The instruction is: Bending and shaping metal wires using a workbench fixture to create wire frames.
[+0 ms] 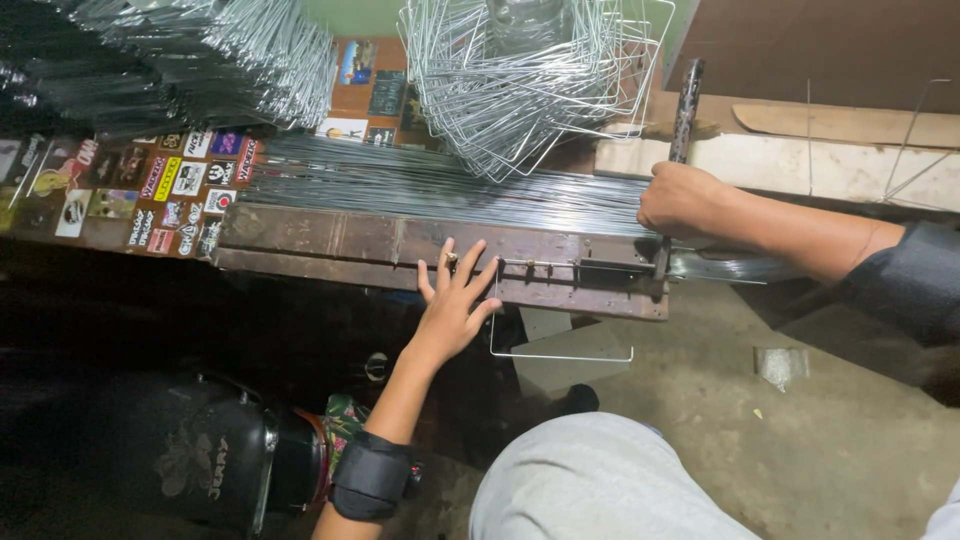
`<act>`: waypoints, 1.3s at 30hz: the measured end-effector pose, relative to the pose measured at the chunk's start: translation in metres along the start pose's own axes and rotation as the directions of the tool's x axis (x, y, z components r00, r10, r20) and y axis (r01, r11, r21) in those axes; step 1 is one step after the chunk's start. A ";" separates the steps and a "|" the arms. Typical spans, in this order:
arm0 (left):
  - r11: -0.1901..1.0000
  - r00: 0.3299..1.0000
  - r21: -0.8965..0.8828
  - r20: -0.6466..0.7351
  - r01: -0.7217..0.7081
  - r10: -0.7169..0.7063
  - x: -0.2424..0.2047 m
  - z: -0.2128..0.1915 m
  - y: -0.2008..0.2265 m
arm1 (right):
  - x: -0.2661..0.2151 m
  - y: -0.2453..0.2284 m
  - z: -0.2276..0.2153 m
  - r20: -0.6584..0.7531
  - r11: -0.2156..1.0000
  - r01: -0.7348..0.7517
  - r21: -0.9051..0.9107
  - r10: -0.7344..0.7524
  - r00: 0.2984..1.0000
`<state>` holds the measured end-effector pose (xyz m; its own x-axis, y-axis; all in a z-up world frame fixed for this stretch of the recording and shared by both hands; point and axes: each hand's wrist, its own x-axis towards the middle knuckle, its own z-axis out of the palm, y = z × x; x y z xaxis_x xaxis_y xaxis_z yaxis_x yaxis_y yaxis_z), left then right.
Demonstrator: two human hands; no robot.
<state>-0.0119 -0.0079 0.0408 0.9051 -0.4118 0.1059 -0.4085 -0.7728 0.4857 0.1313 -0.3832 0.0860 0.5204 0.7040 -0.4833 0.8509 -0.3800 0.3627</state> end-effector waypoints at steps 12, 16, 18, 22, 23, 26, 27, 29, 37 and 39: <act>1.000 0.999 -0.013 0.036 -0.010 0.010 0.000 -0.007 0.003 | -0.007 -0.001 -0.005 0.036 0.993 -0.054 0.109 0.050 0.998; 1.000 0.999 -0.021 0.043 -0.010 0.011 -0.001 -0.007 0.003 | -0.015 -0.005 0.004 0.129 0.968 -0.153 0.197 0.129 0.983; 1.000 0.999 -0.011 0.036 -0.016 0.016 0.000 -0.004 0.000 | -0.018 -0.004 0.022 0.233 0.919 -0.262 0.296 0.197 0.952; 1.000 0.998 -0.021 0.056 -0.014 0.015 0.002 -0.002 -0.004 | -0.036 -0.018 0.030 0.308 0.838 -0.386 0.386 0.278 0.910; 1.000 0.998 -0.020 0.054 -0.017 0.018 0.001 -0.002 -0.004 | -0.039 -0.023 0.037 0.334 0.810 -0.426 0.404 0.303 0.893; 1.000 0.998 -0.010 0.056 -0.025 0.025 0.001 0.002 -0.008 | -0.048 -0.036 0.052 0.373 0.763 -0.488 0.425 0.343 0.862; 1.000 0.998 0.003 0.055 -0.023 0.023 0.001 0.003 -0.009 | -0.051 -0.041 0.056 0.379 0.748 -0.505 0.430 0.358 0.853; 0.999 0.998 0.009 0.052 -0.039 0.039 0.000 0.006 -0.012 | -0.058 -0.050 0.056 0.385 0.712 -0.534 0.455 0.383 0.839; 0.999 0.997 0.009 0.058 -0.044 0.043 0.001 0.009 -0.015 | -0.078 -0.086 0.048 0.411 0.523 -0.640 0.563 0.495 0.766; 0.999 0.997 0.027 0.058 -0.046 0.044 0.002 0.010 -0.016 | -0.081 -0.094 0.046 0.418 0.449 -0.662 0.601 0.529 0.739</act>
<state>-0.0047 -0.0011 0.0242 0.8777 -0.4729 0.0771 -0.4528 -0.7660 0.4563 0.0123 -0.4321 0.0548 0.8643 0.0681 -0.4984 0.0808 -0.9967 0.0040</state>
